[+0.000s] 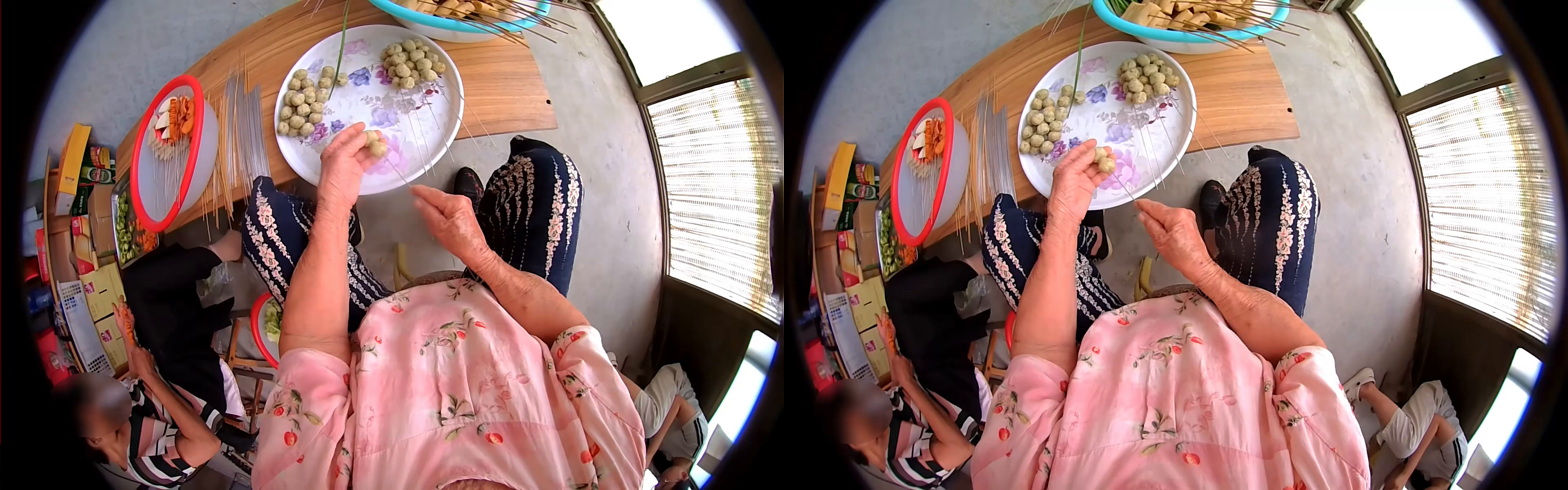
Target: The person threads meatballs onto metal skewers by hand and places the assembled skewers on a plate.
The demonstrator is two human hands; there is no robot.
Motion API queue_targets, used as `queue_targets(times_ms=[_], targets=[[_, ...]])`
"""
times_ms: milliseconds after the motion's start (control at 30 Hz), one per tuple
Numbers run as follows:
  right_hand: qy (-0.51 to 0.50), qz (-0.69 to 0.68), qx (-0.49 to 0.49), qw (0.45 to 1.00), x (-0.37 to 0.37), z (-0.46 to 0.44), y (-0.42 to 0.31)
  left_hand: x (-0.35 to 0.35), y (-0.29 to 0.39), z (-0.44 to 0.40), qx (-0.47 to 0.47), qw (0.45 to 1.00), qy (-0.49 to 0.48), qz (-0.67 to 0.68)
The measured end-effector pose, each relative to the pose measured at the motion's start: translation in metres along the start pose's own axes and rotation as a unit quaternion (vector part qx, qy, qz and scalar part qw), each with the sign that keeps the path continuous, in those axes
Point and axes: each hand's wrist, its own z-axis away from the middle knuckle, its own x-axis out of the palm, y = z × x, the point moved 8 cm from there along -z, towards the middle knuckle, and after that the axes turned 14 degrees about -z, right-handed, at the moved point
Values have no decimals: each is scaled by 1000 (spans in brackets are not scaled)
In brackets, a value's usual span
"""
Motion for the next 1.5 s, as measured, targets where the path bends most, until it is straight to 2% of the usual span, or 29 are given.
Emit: queue_targets(times_ms=[233,333,433,533,633,667,733,767,867,900,1000,1100,1200,1300,1400,1500], targets=[[6,19,22,1000,0,-5,-5,10,-4,5,-13,1000,-22,-7],[13,14,-10,1000,0,-7,-3,9,-7,2,-5,999,-34,0],[-1,-8,72,997,2,-7,6,6,-5,5,-16,999,-10,-36],[5,-7,-3,1000,4,-8,3,-2,5,9,-29,993,26,-109],[8,-14,-11,1000,3,-8,7,-24,11,2,1,980,99,-174],[7,-5,-12,1000,3,-7,5,-41,20,-3,75,942,170,-281],[6,13,-12,1000,2,-7,2,-48,50,2,216,800,298,-473],[7,16,-7,1000,2,-6,2,-58,48,3,192,785,335,-484],[7,17,-1,1000,1,-5,2,-67,57,0,251,702,385,-544],[5,14,-6,1000,2,-4,4,-71,57,-4,235,712,375,-545],[2,16,27,1000,1,-3,6,-73,61,-13,285,669,371,-577],[2,20,33,999,-1,-2,9,-78,60,-25,262,659,370,-599],[1,15,40,999,0,0,9,-77,60,-27,237,654,330,-638],[-3,10,44,999,1,-1,11,-73,66,-17,259,676,348,-596],[-7,9,49,999,2,-1,11,-83,61,-19,221,690,361,-587],[-7,13,53,998,1,-1,12,-88,60,-19,236,703,394,-543]])
